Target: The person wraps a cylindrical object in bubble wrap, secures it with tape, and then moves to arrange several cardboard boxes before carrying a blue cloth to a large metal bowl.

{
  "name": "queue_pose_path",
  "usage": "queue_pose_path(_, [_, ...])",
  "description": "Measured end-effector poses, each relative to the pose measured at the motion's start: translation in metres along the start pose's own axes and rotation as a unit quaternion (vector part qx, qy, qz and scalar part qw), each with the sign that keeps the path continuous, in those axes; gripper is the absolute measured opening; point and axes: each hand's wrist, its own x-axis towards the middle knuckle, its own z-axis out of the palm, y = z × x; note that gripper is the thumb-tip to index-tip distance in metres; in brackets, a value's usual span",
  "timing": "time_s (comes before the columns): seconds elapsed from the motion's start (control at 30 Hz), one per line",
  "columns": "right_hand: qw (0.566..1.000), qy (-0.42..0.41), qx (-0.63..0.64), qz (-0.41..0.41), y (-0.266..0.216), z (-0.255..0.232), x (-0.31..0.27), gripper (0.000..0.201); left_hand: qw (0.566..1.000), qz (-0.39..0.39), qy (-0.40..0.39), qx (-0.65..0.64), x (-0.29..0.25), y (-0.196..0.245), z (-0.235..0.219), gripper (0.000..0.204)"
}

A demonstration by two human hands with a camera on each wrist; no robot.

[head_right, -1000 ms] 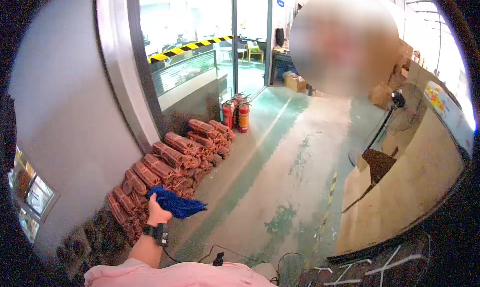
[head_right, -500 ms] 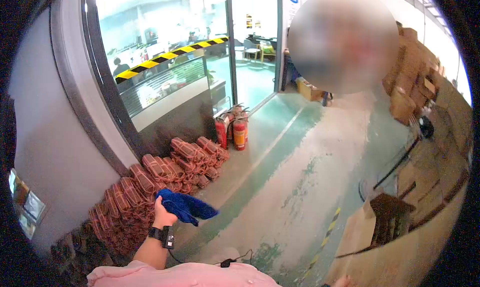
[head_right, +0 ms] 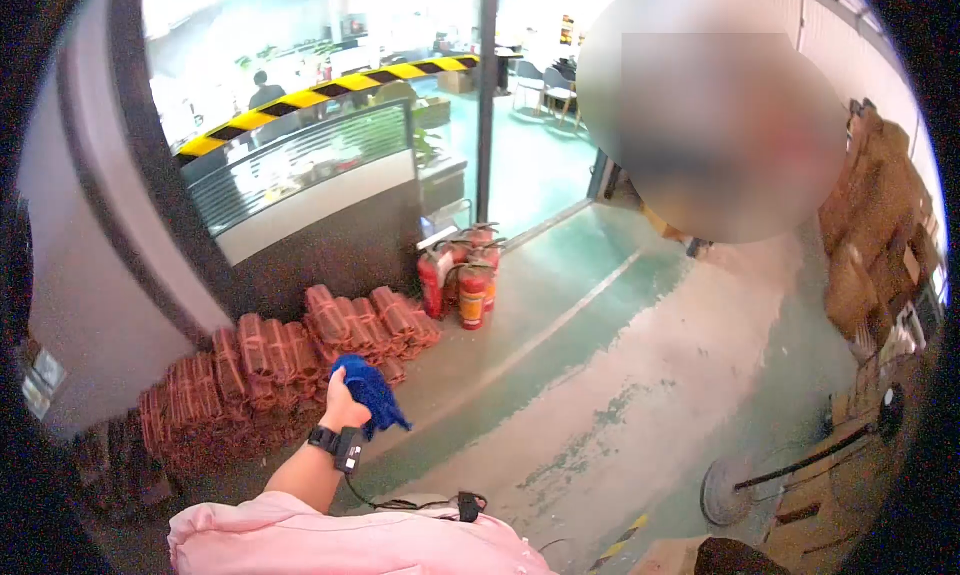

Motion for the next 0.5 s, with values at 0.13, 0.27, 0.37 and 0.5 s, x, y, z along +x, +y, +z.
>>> queue_pose_path(0.13, [0.99,0.102,-0.09,-0.023,-0.026,0.044,0.048,0.045,0.993,-0.065,-0.09,0.033,0.045,-0.066,0.132,0.043])
queue_pose_path(0.27, [0.966,0.172,-0.194,-0.022,-0.052,0.07,0.141,0.037,0.986,-0.049,-0.151,0.044,0.087,-0.151,0.237,0.046])
queue_pose_path(0.37, [0.936,0.217,-0.275,-0.022,-0.087,0.079,0.222,0.033,0.989,-0.067,-0.133,0.025,0.107,-0.207,0.289,0.048])
queue_pose_path(0.5, [0.886,0.261,-0.381,-0.025,-0.14,0.121,0.335,0.029,0.995,-0.034,-0.092,0.027,0.114,-0.253,0.347,0.051])
